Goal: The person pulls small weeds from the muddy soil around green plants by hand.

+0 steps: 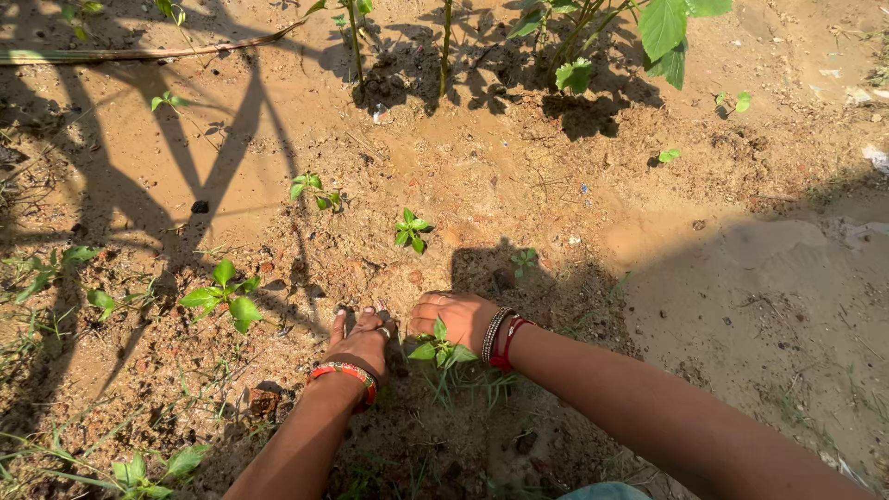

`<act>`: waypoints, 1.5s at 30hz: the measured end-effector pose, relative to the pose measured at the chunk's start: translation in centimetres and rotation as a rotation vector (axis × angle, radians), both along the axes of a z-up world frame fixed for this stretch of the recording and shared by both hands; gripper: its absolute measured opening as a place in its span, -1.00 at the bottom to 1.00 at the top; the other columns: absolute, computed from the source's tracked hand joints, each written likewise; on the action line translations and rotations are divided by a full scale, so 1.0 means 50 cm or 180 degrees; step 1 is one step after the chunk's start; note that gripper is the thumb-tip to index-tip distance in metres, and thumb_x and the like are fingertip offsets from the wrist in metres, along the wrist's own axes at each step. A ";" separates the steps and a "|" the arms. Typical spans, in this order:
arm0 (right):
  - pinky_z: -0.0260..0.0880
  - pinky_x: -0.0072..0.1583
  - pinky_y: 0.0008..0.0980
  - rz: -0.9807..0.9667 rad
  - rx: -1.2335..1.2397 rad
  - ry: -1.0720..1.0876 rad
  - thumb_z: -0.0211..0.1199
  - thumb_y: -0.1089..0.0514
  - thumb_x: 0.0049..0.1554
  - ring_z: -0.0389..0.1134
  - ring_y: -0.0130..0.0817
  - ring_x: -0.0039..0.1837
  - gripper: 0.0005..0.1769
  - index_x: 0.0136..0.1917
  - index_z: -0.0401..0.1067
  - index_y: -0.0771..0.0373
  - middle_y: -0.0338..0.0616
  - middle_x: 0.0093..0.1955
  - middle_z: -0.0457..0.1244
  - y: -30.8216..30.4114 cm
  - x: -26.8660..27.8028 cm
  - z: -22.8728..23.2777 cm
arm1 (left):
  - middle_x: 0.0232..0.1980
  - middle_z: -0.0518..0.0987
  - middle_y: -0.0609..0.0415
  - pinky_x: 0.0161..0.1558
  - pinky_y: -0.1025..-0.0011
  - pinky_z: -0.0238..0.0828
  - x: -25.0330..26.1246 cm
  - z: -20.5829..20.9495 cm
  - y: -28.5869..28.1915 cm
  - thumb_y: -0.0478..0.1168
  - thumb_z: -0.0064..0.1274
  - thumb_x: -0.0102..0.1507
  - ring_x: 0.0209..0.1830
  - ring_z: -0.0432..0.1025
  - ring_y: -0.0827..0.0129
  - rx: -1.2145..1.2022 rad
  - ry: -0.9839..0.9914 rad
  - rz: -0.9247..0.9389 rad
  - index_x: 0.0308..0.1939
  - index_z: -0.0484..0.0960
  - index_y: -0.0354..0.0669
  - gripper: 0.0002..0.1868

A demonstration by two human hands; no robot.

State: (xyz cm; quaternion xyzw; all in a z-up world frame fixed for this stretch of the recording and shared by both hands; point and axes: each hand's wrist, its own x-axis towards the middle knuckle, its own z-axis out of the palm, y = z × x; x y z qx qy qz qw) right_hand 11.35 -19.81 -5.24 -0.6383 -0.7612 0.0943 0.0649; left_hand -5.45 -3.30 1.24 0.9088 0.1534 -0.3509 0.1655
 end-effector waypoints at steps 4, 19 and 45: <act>0.25 0.41 -0.39 -0.0117 -0.0469 -0.0648 0.20 0.40 -0.16 0.15 -0.21 0.49 -0.38 0.21 0.41 0.19 -0.13 0.43 0.19 0.010 -0.036 0.028 | 0.69 -0.10 0.23 0.62 -0.02 -0.66 -0.004 -0.031 -0.004 -0.49 -0.27 0.26 0.70 -0.31 0.51 0.0127 0.0239 -0.0069 0.59 0.07 0.22 -0.17; 0.54 0.02 -0.17 -0.1095 -0.2021 -0.0355 0.22 0.24 -0.04 0.44 -0.19 0.08 -0.55 0.16 0.43 0.15 -0.03 0.17 0.34 0.028 -0.029 0.125 | 0.71 -0.20 0.30 0.54 -0.25 -0.74 -0.015 0.033 -0.010 -0.37 -0.35 0.31 0.69 -0.32 0.39 0.0531 0.0214 -0.0633 0.57 0.06 0.32 -0.25; -0.24 0.60 -0.11 -0.1298 -0.0958 0.0008 0.18 0.10 0.05 -0.19 -0.06 0.68 -0.06 0.58 -0.10 0.45 0.19 0.66 -0.16 0.340 -0.048 0.091 | 0.54 0.16 0.08 0.56 0.26 -0.16 0.083 -0.136 0.230 -0.18 -0.23 0.36 0.58 0.02 0.24 0.0405 -0.1532 0.0974 0.48 0.24 -0.06 -0.44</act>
